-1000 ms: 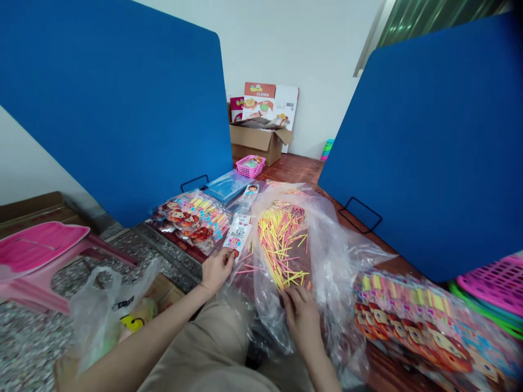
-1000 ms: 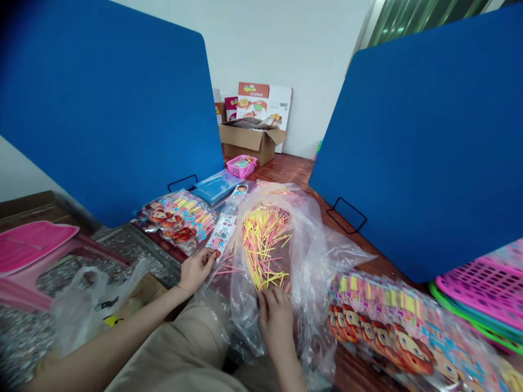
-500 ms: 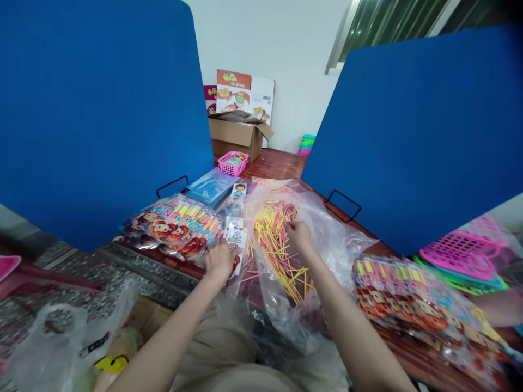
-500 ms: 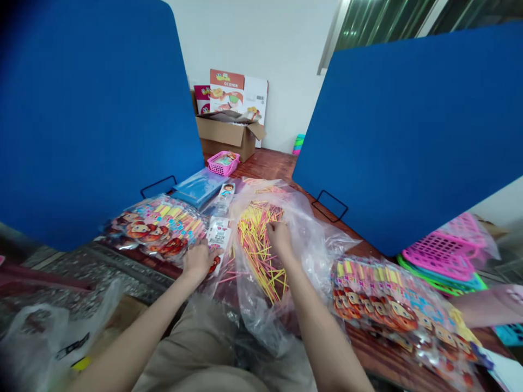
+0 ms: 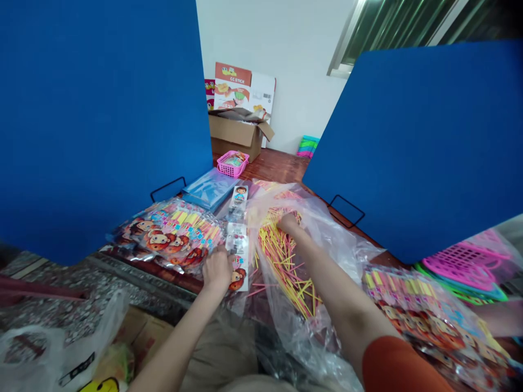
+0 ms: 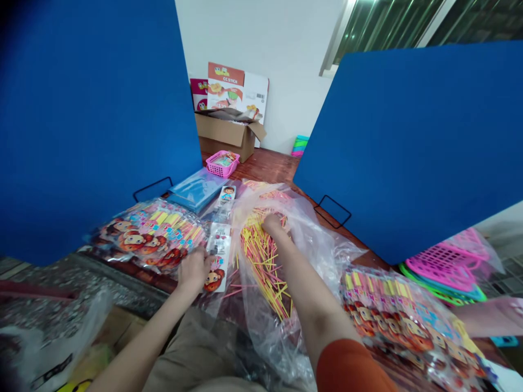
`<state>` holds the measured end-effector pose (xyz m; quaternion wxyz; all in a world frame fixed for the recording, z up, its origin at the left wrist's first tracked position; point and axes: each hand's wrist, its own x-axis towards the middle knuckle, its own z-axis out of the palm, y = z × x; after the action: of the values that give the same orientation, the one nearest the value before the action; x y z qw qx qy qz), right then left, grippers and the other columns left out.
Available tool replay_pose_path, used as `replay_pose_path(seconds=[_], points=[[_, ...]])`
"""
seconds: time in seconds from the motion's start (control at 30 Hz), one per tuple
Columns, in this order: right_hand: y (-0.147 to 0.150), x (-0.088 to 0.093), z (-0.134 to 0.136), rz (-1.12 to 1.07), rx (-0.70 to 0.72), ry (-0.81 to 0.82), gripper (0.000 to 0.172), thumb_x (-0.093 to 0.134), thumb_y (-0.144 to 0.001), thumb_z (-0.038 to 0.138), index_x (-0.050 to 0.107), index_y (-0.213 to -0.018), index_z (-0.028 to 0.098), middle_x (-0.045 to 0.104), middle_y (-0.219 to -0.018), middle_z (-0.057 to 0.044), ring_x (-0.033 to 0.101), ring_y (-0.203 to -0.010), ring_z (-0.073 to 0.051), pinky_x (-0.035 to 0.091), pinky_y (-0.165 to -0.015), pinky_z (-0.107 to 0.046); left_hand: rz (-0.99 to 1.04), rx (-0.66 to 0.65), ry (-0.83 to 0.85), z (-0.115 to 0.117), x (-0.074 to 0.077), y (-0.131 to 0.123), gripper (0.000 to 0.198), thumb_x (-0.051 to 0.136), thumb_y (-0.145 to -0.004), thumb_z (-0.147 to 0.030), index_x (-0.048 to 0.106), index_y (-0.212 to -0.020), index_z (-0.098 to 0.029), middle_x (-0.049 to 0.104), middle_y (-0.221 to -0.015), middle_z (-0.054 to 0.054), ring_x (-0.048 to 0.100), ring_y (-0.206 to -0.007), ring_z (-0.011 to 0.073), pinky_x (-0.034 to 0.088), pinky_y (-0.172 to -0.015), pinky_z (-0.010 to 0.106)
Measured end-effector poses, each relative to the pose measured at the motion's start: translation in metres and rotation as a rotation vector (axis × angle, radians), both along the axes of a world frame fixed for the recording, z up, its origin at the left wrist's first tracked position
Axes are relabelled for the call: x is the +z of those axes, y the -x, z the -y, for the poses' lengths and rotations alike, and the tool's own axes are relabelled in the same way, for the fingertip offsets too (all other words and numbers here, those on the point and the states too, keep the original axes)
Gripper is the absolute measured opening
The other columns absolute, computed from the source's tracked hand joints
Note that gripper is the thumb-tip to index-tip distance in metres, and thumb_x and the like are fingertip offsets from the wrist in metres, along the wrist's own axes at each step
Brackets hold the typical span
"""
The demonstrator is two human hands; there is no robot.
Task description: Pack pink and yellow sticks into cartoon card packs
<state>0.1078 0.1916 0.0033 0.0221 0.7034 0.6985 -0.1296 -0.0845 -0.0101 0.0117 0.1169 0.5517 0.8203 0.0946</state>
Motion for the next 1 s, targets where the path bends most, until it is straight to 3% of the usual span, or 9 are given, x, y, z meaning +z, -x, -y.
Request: replay_pose_path(seconds=[0.1,0.17,0.33,0.43,0.53,0.63,0.73,0.87,1.0], points=[[-0.007,0.001,0.008,-0.07,0.027,0.1,0.03,0.06,-0.092,0.034,0.061,-0.114,0.012,0.064,-0.111,-0.01,0.064,-0.094,-0.018,0.056,-0.081,-0.037,-0.019,-0.017,0.006,0.0,0.002,0.0,0.027,0.044,-0.095,-0.029,0.063,-0.106,-0.014,0.073,-0.097,0.016,0.07,-0.094,0.0292,0.05,-0.072,0.033],[-0.017,0.0,0.022,-0.145,0.049,0.117,0.024,0.062,-0.091,0.033,0.064,-0.1,0.012,0.067,-0.095,-0.005,0.065,-0.079,-0.014,0.055,-0.071,-0.031,-0.04,-0.033,-0.014,0.002,0.003,0.0,0.03,0.039,-0.096,-0.027,0.064,-0.105,-0.013,0.073,-0.093,0.018,0.07,-0.092,0.0304,0.05,-0.071,0.034],[-0.045,-0.002,0.063,-0.347,0.087,-0.071,0.027,0.062,-0.084,0.031,0.057,-0.062,0.016,0.055,-0.053,0.003,0.051,-0.052,-0.01,0.035,-0.051,-0.022,0.039,-0.02,-0.21,0.007,0.001,0.007,0.032,0.039,-0.093,-0.023,0.071,-0.099,-0.016,0.073,-0.093,0.017,0.068,-0.095,0.0318,0.05,-0.074,0.037],[-0.06,0.0,0.086,-0.443,0.091,-0.216,0.032,0.054,-0.087,0.039,0.052,-0.063,0.018,0.053,-0.056,0.003,0.046,-0.054,-0.011,0.032,-0.052,-0.023,0.37,0.038,-0.456,0.004,-0.002,0.01,0.024,0.048,-0.087,-0.027,0.07,-0.095,-0.02,0.074,-0.097,0.012,0.067,-0.095,0.0267,0.049,-0.084,0.036],[-0.074,0.001,0.114,-0.529,0.088,-0.327,0.035,0.045,-0.09,0.046,0.053,-0.071,0.018,0.056,-0.064,0.0,0.046,-0.058,-0.013,0.033,-0.055,-0.025,0.904,0.164,-0.614,-0.004,-0.001,0.005,0.017,0.06,-0.074,-0.033,0.064,-0.081,-0.018,0.071,-0.081,0.007,0.066,-0.08,0.0211,0.05,-0.077,0.032],[-0.083,-0.002,0.146,-0.664,-0.013,-0.471,0.039,0.039,-0.093,0.052,0.053,-0.079,0.019,0.055,-0.063,0.0,0.048,-0.058,-0.015,0.035,-0.056,-0.027,1.328,0.292,-0.592,-0.009,0.005,-0.008,0.03,0.074,-0.056,-0.036,0.058,-0.074,-0.018,0.064,-0.068,0.0,0.06,-0.065,0.0145,0.048,-0.064,0.026],[-0.086,-0.008,0.171,-0.682,-0.061,-0.503,0.039,0.039,-0.093,0.054,0.053,-0.081,0.019,0.055,-0.063,-0.001,0.05,-0.058,-0.017,0.037,-0.058,-0.029,1.525,0.363,-0.483,-0.004,0.014,-0.027,0.043,0.08,-0.05,-0.04,0.058,-0.079,-0.018,0.06,-0.065,-0.004,0.054,-0.055,0.0102,0.044,-0.056,0.023],[-0.085,-0.011,0.181,-0.762,-0.083,-0.529,0.041,0.039,-0.094,0.054,0.056,-0.084,0.019,0.06,-0.075,-0.005,0.055,-0.071,-0.019,0.043,-0.069,-0.031,1.531,0.268,-0.369,0.006,0.019,-0.054,0.042,0.076,-0.061,-0.048,0.059,-0.084,-0.019,0.058,-0.063,-0.005,0.049,-0.051,0.0093,0.039,-0.051,0.021],[-0.084,-0.012,0.18,-0.942,-0.191,-0.497,0.043,0.037,-0.094,0.056,0.055,-0.084,0.018,0.062,-0.074,-0.004,0.056,-0.068,-0.017,0.044,-0.065,-0.029,1.382,0.065,-0.35,0.011,0.006,-0.078,0.036,0.07,-0.068,-0.052,0.056,-0.069,-0.018,0.052,-0.058,-0.005,0.044,-0.053,0.0097,0.036,-0.054,0.022]])
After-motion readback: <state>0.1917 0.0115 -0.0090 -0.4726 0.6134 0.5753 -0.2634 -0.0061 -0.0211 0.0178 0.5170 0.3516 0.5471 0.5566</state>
